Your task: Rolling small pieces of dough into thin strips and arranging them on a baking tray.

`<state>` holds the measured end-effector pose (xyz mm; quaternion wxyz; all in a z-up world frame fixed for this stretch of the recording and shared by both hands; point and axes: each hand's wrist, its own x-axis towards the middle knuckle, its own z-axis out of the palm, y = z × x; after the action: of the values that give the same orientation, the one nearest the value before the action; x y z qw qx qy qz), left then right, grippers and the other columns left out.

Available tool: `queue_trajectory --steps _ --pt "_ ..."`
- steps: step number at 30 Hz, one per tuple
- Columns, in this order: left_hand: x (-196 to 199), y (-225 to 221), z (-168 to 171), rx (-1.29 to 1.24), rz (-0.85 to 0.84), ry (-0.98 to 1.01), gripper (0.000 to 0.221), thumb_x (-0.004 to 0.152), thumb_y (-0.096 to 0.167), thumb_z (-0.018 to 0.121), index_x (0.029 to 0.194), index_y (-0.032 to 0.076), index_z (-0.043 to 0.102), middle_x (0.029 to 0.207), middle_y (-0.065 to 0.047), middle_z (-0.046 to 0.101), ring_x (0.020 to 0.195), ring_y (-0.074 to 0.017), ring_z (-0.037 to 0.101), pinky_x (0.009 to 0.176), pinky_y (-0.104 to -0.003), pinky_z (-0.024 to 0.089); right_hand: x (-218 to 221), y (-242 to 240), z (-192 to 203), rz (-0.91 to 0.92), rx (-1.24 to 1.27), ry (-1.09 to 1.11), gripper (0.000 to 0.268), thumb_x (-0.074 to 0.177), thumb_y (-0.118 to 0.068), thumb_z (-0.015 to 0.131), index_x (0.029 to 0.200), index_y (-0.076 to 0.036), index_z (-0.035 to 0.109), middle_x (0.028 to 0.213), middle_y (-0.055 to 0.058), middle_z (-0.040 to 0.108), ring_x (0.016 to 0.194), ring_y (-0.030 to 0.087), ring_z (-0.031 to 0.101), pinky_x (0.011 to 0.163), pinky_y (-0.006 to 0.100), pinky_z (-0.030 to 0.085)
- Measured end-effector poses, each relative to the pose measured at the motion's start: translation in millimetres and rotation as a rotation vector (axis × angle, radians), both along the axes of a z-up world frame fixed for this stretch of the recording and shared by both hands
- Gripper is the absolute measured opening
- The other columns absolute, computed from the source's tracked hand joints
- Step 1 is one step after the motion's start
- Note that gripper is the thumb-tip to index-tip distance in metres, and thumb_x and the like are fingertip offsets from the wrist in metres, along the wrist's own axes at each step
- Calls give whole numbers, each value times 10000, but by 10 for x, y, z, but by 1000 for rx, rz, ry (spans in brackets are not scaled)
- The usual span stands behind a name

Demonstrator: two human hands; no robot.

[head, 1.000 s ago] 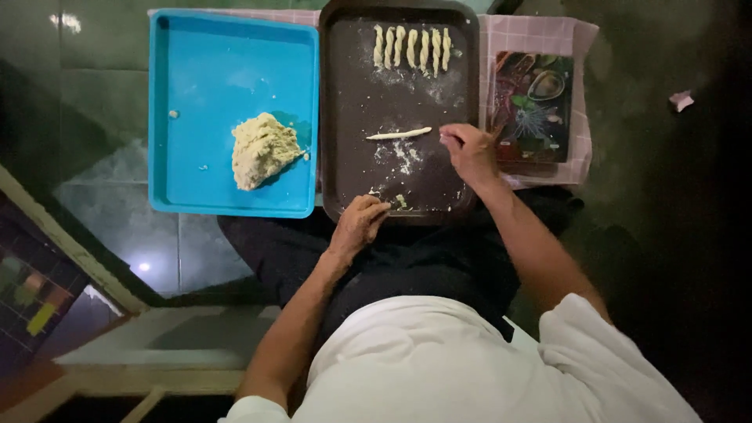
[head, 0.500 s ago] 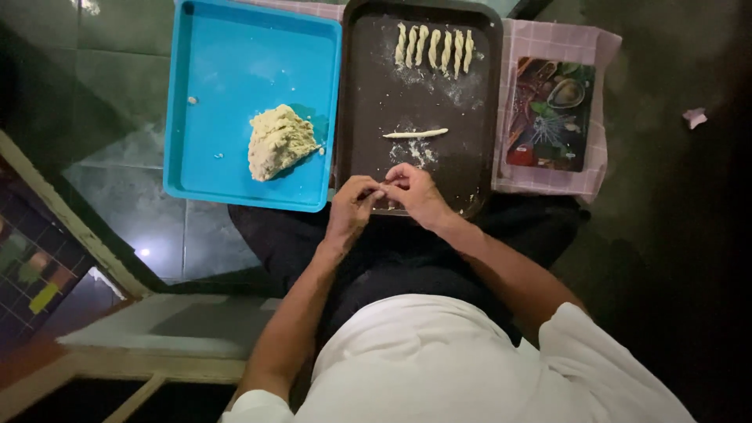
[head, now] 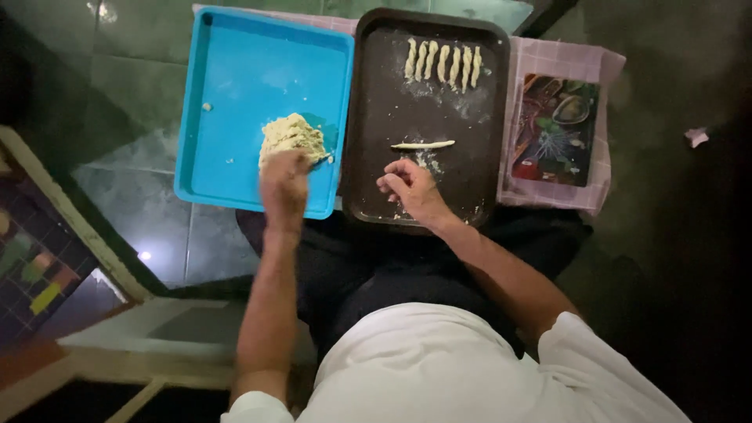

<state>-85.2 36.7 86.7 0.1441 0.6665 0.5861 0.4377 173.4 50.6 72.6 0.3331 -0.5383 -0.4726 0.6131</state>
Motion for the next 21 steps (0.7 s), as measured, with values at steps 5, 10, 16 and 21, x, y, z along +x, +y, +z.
queue_trajectory --steps 5,10,16,21 --pt "-438 316 -315 -93 218 343 234 968 132 799 1157 96 666 1079 -69 551 1011 -271 587 855 -398 524 394 125 -42 -97 170 -199 161 999 -98 619 1106 6 680 808 139 726 663 146 649 569 294 572" --pt "-106 329 -323 19 188 491 120 979 77 759 1071 110 690 1099 -94 573 1050 -296 621 819 -427 535 736 292 -381 -72 674 -628 95 964 -206 726 1041 -169 767 916 67 753 862 280 730 736 373 571" --pt "848 713 -1112 189 -19 412 58 945 265 752 990 233 772 1061 -69 692 1008 -312 669 858 -451 519 572 589 -514 39 1075 -942 82 872 -236 749 945 -205 769 1070 -4 694 1063 245 644 879 377 520" --pt "1261 828 -1431 83 -50 478 85 911 355 714 977 318 753 1087 45 626 1107 -203 567 936 -385 418 408 689 -662 109 1018 -1057 202 824 -245 737 1021 -207 755 1206 -12 637 1213 241 555 964 423 426"
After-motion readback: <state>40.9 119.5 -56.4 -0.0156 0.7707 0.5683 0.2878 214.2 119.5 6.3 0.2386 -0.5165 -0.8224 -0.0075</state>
